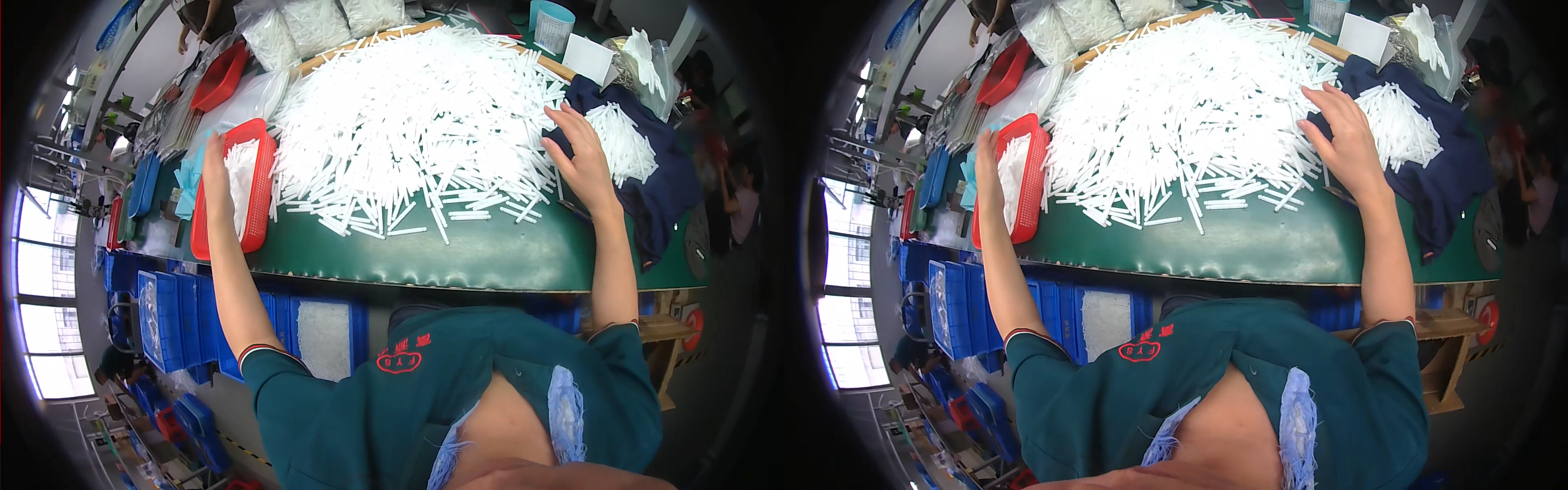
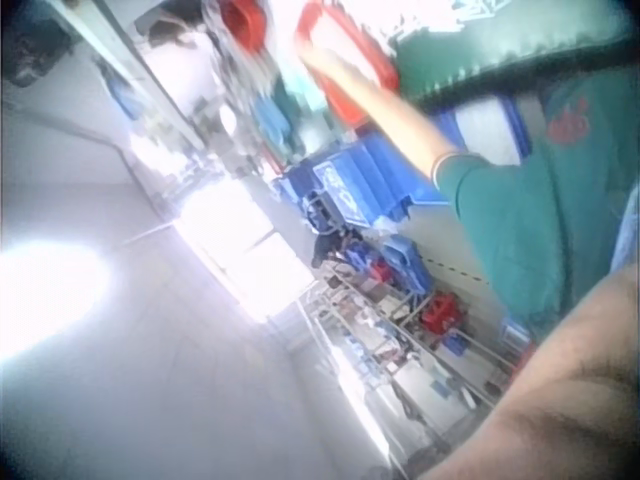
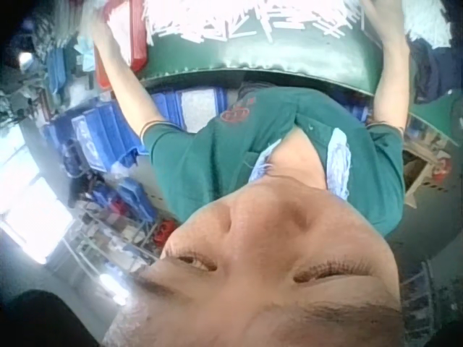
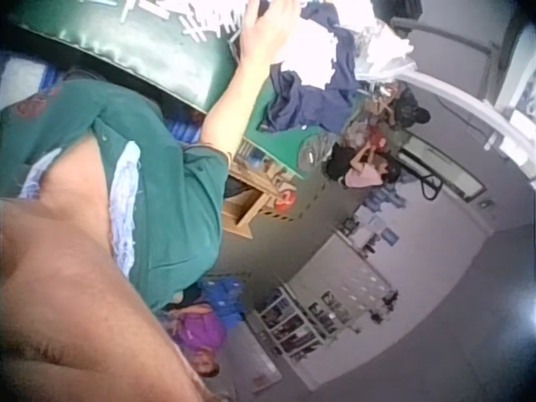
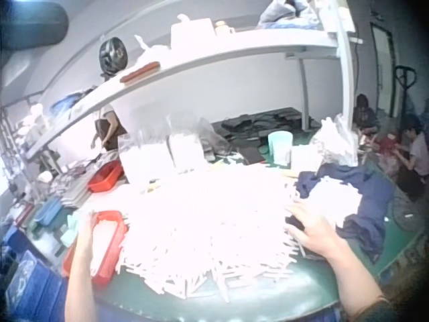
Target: The person sorts and aligns small white plastic parts into stacks on a workbench by hand.
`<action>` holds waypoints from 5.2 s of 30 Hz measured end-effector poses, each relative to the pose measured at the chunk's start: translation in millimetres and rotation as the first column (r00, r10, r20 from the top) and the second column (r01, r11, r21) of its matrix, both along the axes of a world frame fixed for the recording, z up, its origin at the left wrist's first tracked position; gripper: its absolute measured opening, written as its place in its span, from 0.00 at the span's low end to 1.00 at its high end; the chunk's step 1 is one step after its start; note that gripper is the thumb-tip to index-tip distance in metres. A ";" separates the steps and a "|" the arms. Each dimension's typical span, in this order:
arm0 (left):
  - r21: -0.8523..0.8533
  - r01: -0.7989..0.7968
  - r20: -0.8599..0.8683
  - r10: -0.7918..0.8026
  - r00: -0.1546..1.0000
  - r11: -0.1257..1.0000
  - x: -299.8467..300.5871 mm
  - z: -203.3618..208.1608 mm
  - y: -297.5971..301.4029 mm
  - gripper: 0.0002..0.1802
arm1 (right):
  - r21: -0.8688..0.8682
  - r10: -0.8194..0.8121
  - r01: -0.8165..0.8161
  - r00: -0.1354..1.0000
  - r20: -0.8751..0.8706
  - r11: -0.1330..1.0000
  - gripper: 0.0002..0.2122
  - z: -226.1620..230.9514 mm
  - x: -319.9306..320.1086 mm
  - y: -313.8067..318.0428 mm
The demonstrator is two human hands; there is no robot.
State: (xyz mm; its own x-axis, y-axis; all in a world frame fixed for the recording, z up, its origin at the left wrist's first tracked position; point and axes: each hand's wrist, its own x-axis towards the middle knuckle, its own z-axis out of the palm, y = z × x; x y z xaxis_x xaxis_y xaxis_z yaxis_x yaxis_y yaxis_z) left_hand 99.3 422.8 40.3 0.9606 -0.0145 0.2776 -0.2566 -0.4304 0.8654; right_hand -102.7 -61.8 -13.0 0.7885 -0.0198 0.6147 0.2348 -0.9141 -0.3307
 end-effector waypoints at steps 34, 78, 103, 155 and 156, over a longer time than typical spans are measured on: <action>0.194 0.461 -0.300 -0.395 0.868 0.866 61.5 -29.8 -201.6 0.17 | -0.008 0.142 -0.143 0.985 -0.103 0.990 0.19 -11.4 1.6 21.2; -0.784 0.322 -0.507 -0.846 0.162 0.531 -89.9 -67.9 -263.5 0.21 | 0.042 0.420 -0.421 0.884 -0.208 0.906 0.38 -1.0 37.4 72.4; -0.822 0.059 -0.498 -0.764 0.410 0.567 -68.2 -52.5 -232.5 0.23 | 0.026 0.265 -0.264 0.962 -0.066 0.964 0.43 -12.8 7.9 63.6; -0.911 -0.409 0.074 -0.997 -0.028 -0.056 -135.8 -71.4 -241.7 0.59 | 0.394 0.318 -0.200 0.911 -0.262 0.897 0.27 14.8 -7.9 65.8; -0.901 -0.426 0.108 -0.994 -0.030 -0.085 -136.8 -72.2 -242.5 0.58 | 0.395 0.320 -0.201 0.910 -0.263 0.896 0.27 15.0 -6.8 69.0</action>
State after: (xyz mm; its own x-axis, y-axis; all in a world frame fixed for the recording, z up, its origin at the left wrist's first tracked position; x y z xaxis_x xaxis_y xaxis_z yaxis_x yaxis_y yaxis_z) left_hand -37.5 180.3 -31.9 0.2288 -0.9735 -0.0001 0.9735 0.2288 -0.0042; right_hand -109.5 7.2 1.9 0.9442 0.0464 0.3262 0.2781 -0.6430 -0.7136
